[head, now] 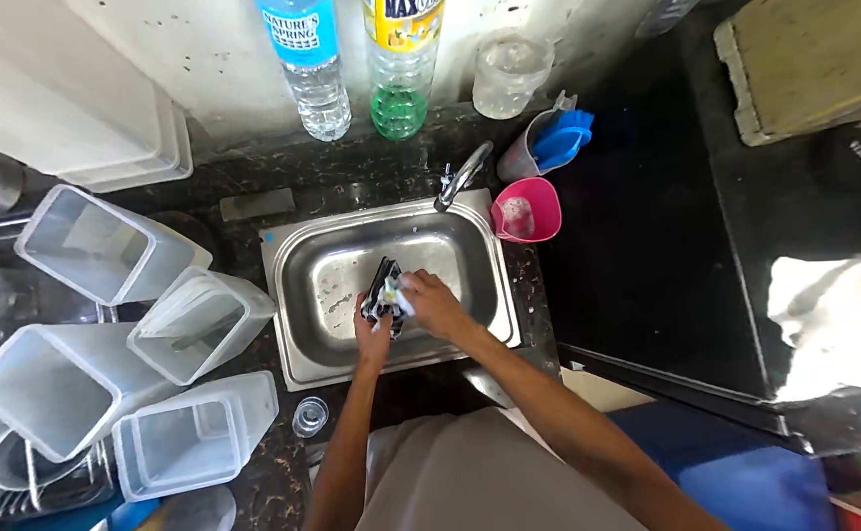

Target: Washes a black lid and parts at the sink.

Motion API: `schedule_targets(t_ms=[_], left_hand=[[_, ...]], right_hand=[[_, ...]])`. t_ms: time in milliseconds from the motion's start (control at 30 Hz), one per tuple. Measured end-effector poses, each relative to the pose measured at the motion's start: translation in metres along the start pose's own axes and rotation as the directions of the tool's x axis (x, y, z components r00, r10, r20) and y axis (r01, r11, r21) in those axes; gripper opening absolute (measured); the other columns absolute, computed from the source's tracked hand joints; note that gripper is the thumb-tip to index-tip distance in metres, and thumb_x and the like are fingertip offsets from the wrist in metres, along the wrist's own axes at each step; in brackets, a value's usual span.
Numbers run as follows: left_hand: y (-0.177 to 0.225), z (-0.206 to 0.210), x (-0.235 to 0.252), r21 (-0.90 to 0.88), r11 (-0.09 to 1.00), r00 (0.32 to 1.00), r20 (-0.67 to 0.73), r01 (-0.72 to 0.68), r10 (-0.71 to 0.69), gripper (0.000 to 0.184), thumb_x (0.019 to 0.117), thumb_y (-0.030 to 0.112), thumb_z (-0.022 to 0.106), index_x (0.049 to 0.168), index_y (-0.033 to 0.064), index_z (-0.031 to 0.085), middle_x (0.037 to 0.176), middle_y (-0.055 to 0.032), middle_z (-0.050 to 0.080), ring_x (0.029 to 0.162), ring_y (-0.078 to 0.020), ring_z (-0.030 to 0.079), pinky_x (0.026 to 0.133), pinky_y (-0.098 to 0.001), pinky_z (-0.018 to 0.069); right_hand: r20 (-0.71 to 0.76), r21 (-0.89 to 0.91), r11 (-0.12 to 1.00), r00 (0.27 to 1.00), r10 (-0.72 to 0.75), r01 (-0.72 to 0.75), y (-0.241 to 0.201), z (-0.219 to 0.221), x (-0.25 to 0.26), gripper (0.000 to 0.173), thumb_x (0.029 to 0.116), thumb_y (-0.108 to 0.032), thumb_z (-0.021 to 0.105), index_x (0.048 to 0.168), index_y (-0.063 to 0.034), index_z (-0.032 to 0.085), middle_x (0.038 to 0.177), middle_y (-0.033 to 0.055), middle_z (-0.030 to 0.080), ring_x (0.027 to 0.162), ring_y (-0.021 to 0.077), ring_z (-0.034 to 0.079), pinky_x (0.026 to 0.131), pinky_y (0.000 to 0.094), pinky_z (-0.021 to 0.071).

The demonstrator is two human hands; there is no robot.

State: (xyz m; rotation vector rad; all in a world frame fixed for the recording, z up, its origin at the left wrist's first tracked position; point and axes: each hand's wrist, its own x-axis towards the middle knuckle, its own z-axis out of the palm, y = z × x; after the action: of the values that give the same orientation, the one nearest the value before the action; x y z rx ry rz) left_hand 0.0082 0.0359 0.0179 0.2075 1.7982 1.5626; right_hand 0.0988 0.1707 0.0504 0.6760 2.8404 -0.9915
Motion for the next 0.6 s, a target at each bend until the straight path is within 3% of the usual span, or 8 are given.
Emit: schedule_targets(t_ms=[100, 167, 300, 400, 467, 500, 533, 600], left_hand=[[0.003, 0.000, -0.002, -0.173, 0.974, 0.988, -0.031, 0.146, -0.154, 0.048, 0.0873, -0.007, 0.055, 0.134, -0.0014, 0.047, 0.113, -0.0140, 0.063, 0.098, -0.0184, 0.064, 0.085, -0.0390, 0.0567], [0.005, 0.006, 0.001, -0.280, 0.941, 0.971, -0.090, 0.190, -0.223, 0.042, 0.0890, -0.004, 0.051, 0.131, -0.0007, 0.049, 0.111, -0.0156, 0.063, 0.097, -0.0223, 0.064, 0.084, -0.0438, 0.0568], [0.008, 0.030, -0.002, -0.387, 0.902, 0.931, -0.218, 0.191, -0.291, 0.032, 0.0944, 0.000, 0.049, 0.126, 0.0004, 0.052, 0.105, -0.0160, 0.063, 0.091, -0.0241, 0.064, 0.079, -0.0448, 0.0566], [0.012, 0.032, 0.011, -0.512, 0.850, 0.917, -0.268, 0.123, -0.294, 0.038, 0.0990, 0.003, 0.046, 0.137, 0.0020, 0.046, 0.117, -0.0192, 0.062, 0.102, -0.0281, 0.064, 0.085, -0.0500, 0.0562], [0.016, 0.021, 0.023, -0.582, 0.802, 0.911, -0.246, 0.134, -0.331, 0.036, 0.1039, 0.014, 0.047, 0.138, 0.0041, 0.047, 0.120, -0.0176, 0.062, 0.105, -0.0277, 0.063, 0.088, -0.0494, 0.0555], [0.017, 0.015, 0.028, -0.611, 0.773, 0.916, -0.190, 0.171, -0.352, 0.036, 0.1058, 0.021, 0.046, 0.139, 0.0051, 0.047, 0.122, -0.0167, 0.062, 0.109, -0.0278, 0.063, 0.091, -0.0495, 0.0547], [0.017, 0.011, 0.030, -0.626, 0.750, 0.923, -0.120, 0.216, -0.366, 0.040, 0.1075, 0.028, 0.046, 0.141, 0.0063, 0.047, 0.127, -0.0161, 0.062, 0.114, -0.0278, 0.063, 0.095, -0.0497, 0.0536], [0.011, 0.018, 0.031, -0.614, 0.737, 0.931, -0.009, 0.284, -0.366, 0.047, 0.1086, 0.035, 0.046, 0.149, 0.0110, 0.042, 0.134, -0.0162, 0.061, 0.120, -0.0290, 0.062, 0.100, -0.0513, 0.0533]], right_hand=[[-0.025, 0.128, 0.975, 0.982, 0.186, -0.181, 0.017, 0.003, -0.005, 0.027, 0.0881, -0.007, 0.073, 0.114, -0.0008, 0.073, 0.129, 0.0186, 0.065, 0.116, 0.0412, 0.062, 0.095, 0.0633, 0.0492], [-0.037, 0.125, 0.940, 0.945, 0.324, -0.317, -0.002, -0.001, -0.006, 0.026, 0.0889, -0.012, 0.073, 0.112, -0.0020, 0.074, 0.128, 0.0172, 0.065, 0.114, 0.0405, 0.061, 0.094, 0.0631, 0.0486], [0.031, 0.043, 0.787, 0.788, 0.614, -0.615, -0.057, -0.005, -0.005, 0.040, 0.0915, -0.022, 0.071, 0.126, -0.0015, 0.067, 0.142, 0.0247, 0.053, 0.124, 0.0457, 0.055, 0.099, 0.0643, 0.0456], [-0.088, 0.257, 0.746, 0.753, 0.652, -0.615, -0.046, -0.024, -0.017, 0.046, 0.0962, -0.022, 0.066, 0.134, 0.0028, 0.060, 0.139, 0.0298, 0.054, 0.122, 0.0477, 0.058, 0.099, 0.0675, 0.0461], [-0.212, 0.464, 0.700, 0.700, 0.682, -0.542, -0.015, -0.030, -0.028, 0.047, 0.0997, -0.019, 0.061, 0.139, 0.0061, 0.054, 0.137, 0.0317, 0.055, 0.117, 0.0459, 0.062, 0.098, 0.0627, 0.0514], [-0.176, 0.623, 0.609, 0.670, 0.721, -0.491, 0.002, -0.028, -0.026, 0.047, 0.1036, -0.018, 0.055, 0.144, 0.0054, 0.049, 0.140, 0.0302, 0.053, 0.123, 0.0425, 0.059, 0.103, 0.0581, 0.0496], [-0.068, 0.787, 0.440, 0.647, 0.760, -0.433, 0.014, -0.020, -0.022, 0.047, 0.1072, -0.020, 0.048, 0.148, 0.0020, 0.045, 0.142, 0.0259, 0.054, 0.124, 0.0353, 0.058, 0.104, 0.0514, 0.0493], [0.170, 0.940, 0.065, 0.626, 0.761, -0.334, 0.021, 0.000, -0.012, 0.041, 0.1115, -0.028, 0.035, 0.141, -0.0030, 0.050, 0.121, 0.0169, 0.063, 0.103, 0.0225, 0.064, 0.087, 0.0402, 0.0559]])
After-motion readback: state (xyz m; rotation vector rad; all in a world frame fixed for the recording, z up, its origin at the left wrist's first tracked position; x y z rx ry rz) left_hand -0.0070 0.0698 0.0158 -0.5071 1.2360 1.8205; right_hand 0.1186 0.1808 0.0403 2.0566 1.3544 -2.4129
